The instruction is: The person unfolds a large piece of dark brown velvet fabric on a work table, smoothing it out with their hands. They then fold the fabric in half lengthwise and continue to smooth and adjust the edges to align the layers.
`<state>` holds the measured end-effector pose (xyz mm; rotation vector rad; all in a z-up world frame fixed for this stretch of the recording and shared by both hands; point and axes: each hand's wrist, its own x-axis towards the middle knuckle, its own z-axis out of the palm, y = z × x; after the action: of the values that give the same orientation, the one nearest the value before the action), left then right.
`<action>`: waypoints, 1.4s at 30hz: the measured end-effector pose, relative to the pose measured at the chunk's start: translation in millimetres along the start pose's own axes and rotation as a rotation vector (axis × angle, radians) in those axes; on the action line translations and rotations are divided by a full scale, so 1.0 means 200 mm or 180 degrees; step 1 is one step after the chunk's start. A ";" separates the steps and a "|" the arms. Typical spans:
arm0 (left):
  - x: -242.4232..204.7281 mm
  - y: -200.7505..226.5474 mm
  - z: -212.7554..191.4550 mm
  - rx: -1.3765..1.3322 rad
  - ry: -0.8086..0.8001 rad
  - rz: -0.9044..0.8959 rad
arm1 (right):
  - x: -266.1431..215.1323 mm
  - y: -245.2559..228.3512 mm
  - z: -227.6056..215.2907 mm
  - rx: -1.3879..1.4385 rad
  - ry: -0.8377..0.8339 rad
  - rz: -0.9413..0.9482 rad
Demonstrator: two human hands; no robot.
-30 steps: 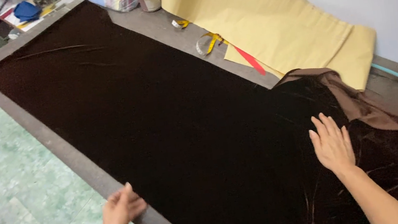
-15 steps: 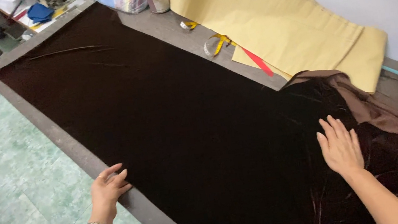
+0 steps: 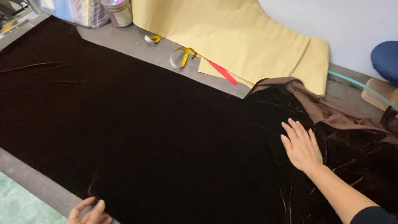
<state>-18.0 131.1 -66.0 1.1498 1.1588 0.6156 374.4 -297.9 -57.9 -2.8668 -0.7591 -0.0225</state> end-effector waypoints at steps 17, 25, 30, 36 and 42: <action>-0.38 -0.28 0.12 0.0427 -0.1128 -0.1068 | 0.01 0.02 0.02 -0.0019 0.0044 0.0046; -0.41 -0.11 0.12 0.1300 -0.1402 -0.1039 | 0.02 0.04 0.05 -0.0079 -0.0054 0.0113; -0.50 0.06 0.16 0.2310 -0.1331 -0.0795 | 0.03 0.07 0.08 -0.0156 -0.0027 0.0114; -0.44 -0.04 0.28 0.2937 -0.1114 0.0767 | 0.01 0.03 0.06 -0.0116 0.0146 0.0082; -0.50 -0.11 0.59 0.3336 -0.1574 0.3124 | 0.00 -0.01 0.00 -0.0045 -0.0036 0.0082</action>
<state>54.3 -6.5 -50.8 2.6504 0.3558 0.3520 374.0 -295.6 -57.4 -2.8921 -0.7267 -0.0084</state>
